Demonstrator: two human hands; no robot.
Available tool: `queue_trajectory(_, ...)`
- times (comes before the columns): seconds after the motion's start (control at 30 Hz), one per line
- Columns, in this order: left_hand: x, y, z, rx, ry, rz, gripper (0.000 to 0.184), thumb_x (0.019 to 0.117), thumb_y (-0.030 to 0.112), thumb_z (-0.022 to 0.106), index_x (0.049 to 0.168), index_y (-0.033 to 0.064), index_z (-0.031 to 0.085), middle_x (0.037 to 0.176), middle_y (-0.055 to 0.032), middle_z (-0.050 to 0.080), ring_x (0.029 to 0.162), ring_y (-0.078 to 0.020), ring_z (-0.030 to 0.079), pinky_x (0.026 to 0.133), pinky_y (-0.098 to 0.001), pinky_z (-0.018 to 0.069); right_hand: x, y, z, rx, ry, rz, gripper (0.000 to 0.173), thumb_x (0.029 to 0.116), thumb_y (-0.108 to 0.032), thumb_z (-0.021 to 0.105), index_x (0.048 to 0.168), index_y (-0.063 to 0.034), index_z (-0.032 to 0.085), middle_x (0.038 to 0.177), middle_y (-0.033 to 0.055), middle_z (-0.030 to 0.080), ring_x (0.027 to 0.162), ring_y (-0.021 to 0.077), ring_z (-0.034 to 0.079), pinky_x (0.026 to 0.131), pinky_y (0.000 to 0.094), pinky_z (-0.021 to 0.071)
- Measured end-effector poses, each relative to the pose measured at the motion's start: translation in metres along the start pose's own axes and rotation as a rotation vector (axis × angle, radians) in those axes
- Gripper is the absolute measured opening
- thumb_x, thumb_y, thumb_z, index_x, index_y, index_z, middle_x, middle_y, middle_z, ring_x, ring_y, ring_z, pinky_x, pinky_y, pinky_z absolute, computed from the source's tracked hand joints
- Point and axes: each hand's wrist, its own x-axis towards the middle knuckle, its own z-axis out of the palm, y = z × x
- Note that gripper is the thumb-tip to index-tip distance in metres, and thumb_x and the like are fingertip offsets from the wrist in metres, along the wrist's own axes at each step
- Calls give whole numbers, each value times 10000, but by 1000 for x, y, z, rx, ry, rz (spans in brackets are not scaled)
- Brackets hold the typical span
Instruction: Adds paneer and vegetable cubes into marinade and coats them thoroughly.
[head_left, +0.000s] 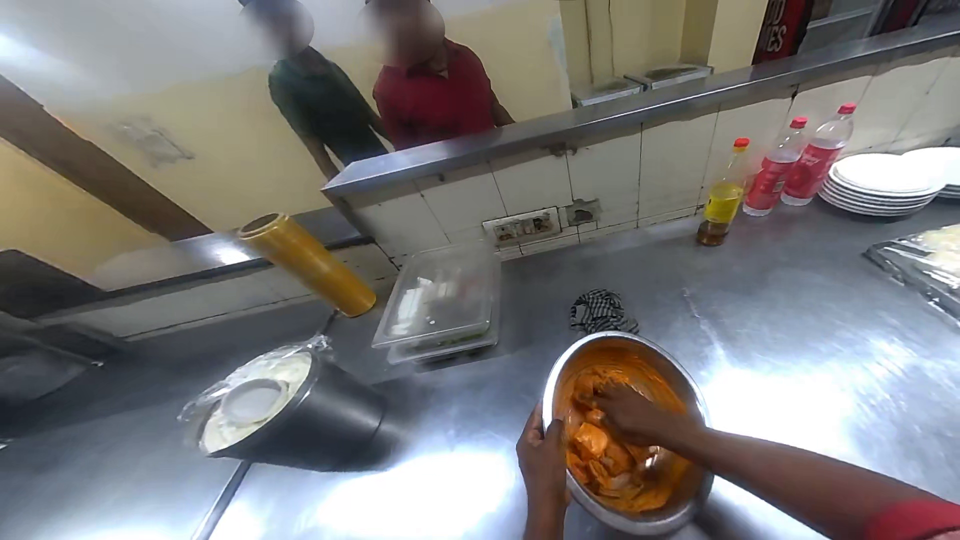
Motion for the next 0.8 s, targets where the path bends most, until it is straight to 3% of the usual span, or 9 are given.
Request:
queue_trajectory(0.17, 6, -1, -2, -1, 2, 0, 394, 978, -63, 548, 1372, -73, 562, 1264, -211, 653, 1042, -188, 675, 894, -313, 556, -20, -17, 21, 63, -42, -175, 446, 1034, -131, 519, 1445, 43, 533, 1451, 306, 514, 1361, 480, 479, 1135, 612, 355)
queue_trajectory(0.27, 6, -5, -4, -21, 7, -7, 412, 971, -74, 536, 1383, -70, 554, 1275, -212, 647, 1043, -184, 677, 891, -309, 560, -30, 14, -16, 60, 26, -8, 332, 1040, -76, 518, 1303, 92, 628, 1392, 309, 568, 1349, 470, 501, 1161, 585, 346)
queue_trajectory(0.37, 8, -4, -3, -32, -3, -8, 442, 948, -98, 516, 1388, -70, 549, 1261, -211, 653, 1025, -186, 683, 872, -306, 567, -22, 35, -29, 153, 193, 209, 311, 1026, -105, 554, 1228, 119, 632, 1280, 298, 618, 1260, 420, 575, 1105, 525, 420)
queue_trajectory(0.43, 7, -2, -1, -37, -5, -8, 473, 916, -131, 503, 1383, -81, 547, 1264, -217, 649, 1021, -191, 682, 861, -309, 568, -22, 36, -21, 247, 231, 350, 404, 1013, -182, 603, 1286, 115, 585, 1320, 302, 585, 1271, 409, 566, 1097, 524, 431)
queue_trajectory(0.5, 9, 0, 0, -32, -7, 12, 501, 896, -142, 493, 1392, -84, 536, 1282, -224, 639, 1036, -192, 678, 869, -310, 565, -31, 30, -6, 352, 217, 472, 622, 1008, -282, 627, 1465, 98, 443, 1515, 312, 440, 1417, 414, 450, 1174, 529, 365)
queue_trajectory(0.53, 11, 2, 1, -26, -8, 21, 499, 893, -143, 495, 1386, -86, 540, 1277, -224, 641, 1034, -190, 678, 867, -309, 566, -35, 28, 3, 367, 209, 487, 678, 991, -313, 641, 1491, 89, 420, 1569, 303, 377, 1460, 411, 396, 1196, 524, 337)
queue_trajectory(0.6, 13, 4, 3, -5, -20, 26, 501, 886, -143, 496, 1382, -88, 545, 1278, -223, 642, 1043, -188, 674, 876, -309, 560, -39, 24, 16, 377, 180, 452, 684, 976, -340, 653, 1469, 89, 453, 1593, 302, 342, 1483, 417, 356, 1203, 527, 316)
queue_trajectory(0.73, 20, 8, 2, 56, -47, 53, 501, 886, -145, 507, 1382, -87, 548, 1292, -225, 643, 1068, -188, 677, 901, -305, 556, -41, 22, 23, 285, 49, 189, 603, 970, -301, 668, 1391, 107, 528, 1475, 324, 481, 1410, 459, 430, 1182, 568, 313)
queue_trajectory(0.8, 20, 4, 1, 62, -63, 65, 497, 887, -143, 509, 1380, -92, 543, 1289, -225, 641, 1065, -180, 675, 901, -301, 556, -41, 28, 10, 194, -54, 171, 567, 953, -299, 695, 1340, 94, 562, 1374, 312, 552, 1315, 457, 515, 1101, 607, 385)
